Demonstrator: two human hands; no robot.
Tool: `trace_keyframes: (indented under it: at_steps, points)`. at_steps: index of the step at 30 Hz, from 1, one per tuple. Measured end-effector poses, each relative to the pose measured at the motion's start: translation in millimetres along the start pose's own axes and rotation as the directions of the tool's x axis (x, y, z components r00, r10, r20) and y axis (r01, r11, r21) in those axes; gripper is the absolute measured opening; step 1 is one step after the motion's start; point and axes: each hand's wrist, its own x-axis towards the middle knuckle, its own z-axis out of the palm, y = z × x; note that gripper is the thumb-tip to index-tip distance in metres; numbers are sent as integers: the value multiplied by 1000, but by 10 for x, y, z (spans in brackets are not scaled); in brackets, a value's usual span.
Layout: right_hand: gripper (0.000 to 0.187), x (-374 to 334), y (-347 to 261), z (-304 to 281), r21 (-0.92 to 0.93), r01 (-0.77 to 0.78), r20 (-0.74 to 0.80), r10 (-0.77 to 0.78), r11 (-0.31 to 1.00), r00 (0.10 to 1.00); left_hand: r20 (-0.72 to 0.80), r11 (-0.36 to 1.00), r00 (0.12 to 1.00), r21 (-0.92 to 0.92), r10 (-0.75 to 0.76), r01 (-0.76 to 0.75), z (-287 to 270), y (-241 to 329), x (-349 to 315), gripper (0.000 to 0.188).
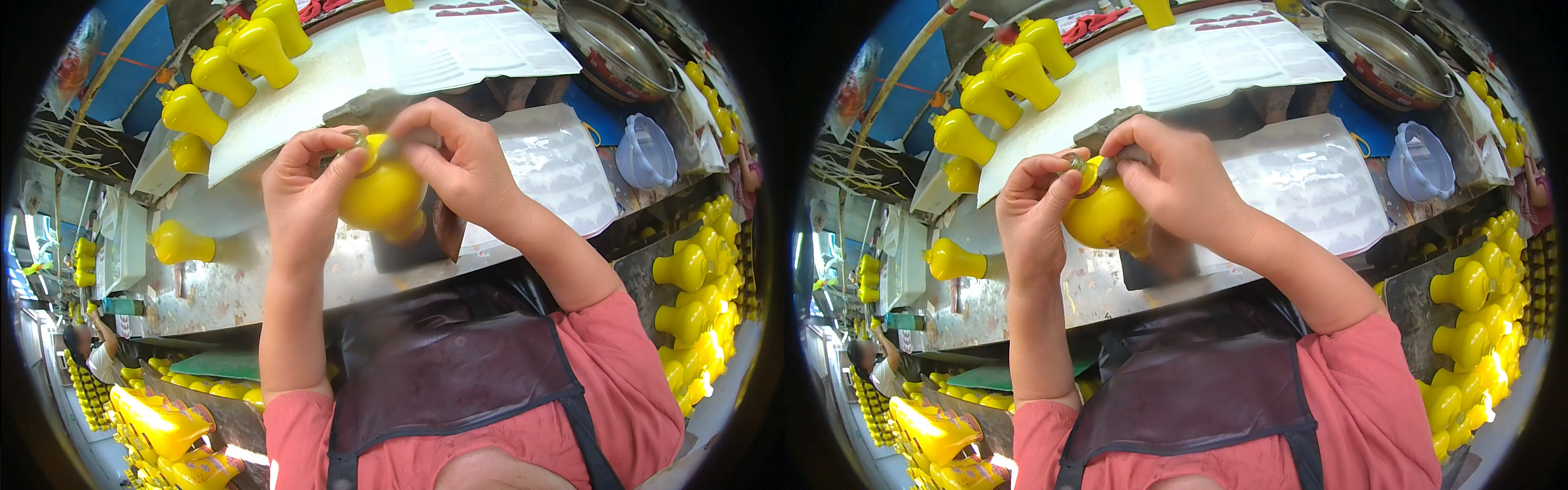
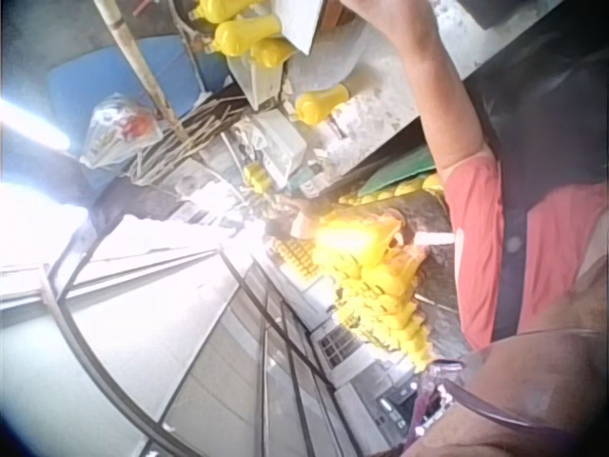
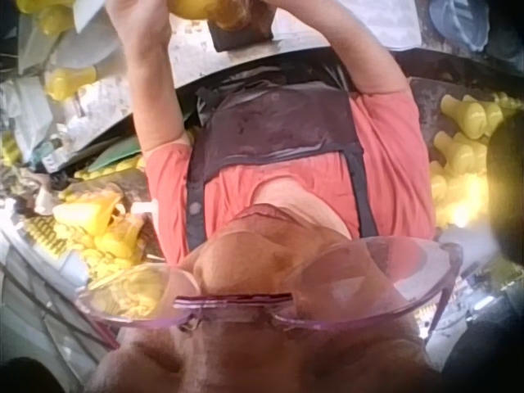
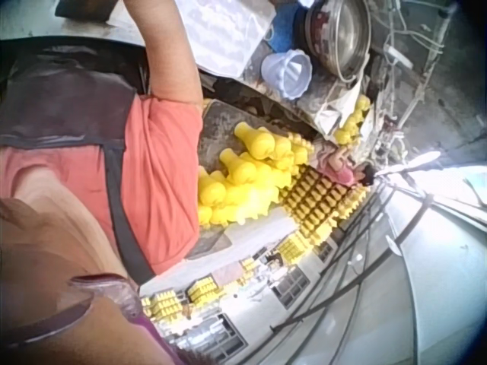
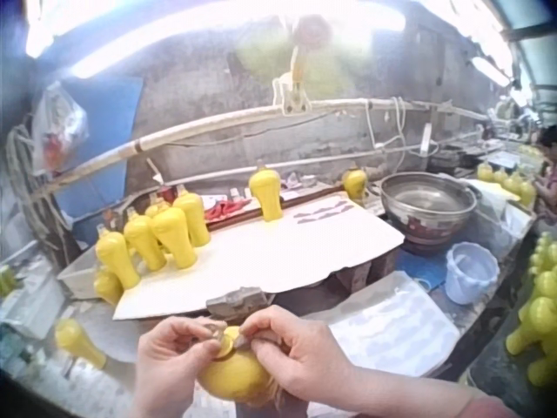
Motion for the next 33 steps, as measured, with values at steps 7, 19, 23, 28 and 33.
trace_keyframes:
  at_steps: [7,19,23,28,33]
  points:
    - [17,-146,-115,8,-167,51,108,-33,985,994,-4,984,998,164,65,-64,-38,-68,31,16]
    - [13,34,4,25,-59,41,66,-37,997,997,-45,995,999,96,4,0,-61,19,-37,15]
    - [16,-129,-101,114,-161,173,118,-155,972,981,-74,944,997,330,21,4,-92,41,-34,15]
    - [14,-116,-90,114,-41,83,41,-82,996,996,-11,979,999,204,33,-30,-76,20,-56,14]
    - [14,42,-17,-6,17,-47,50,46,999,998,-36,1000,999,-21,5,-6,-59,-76,-48,16]
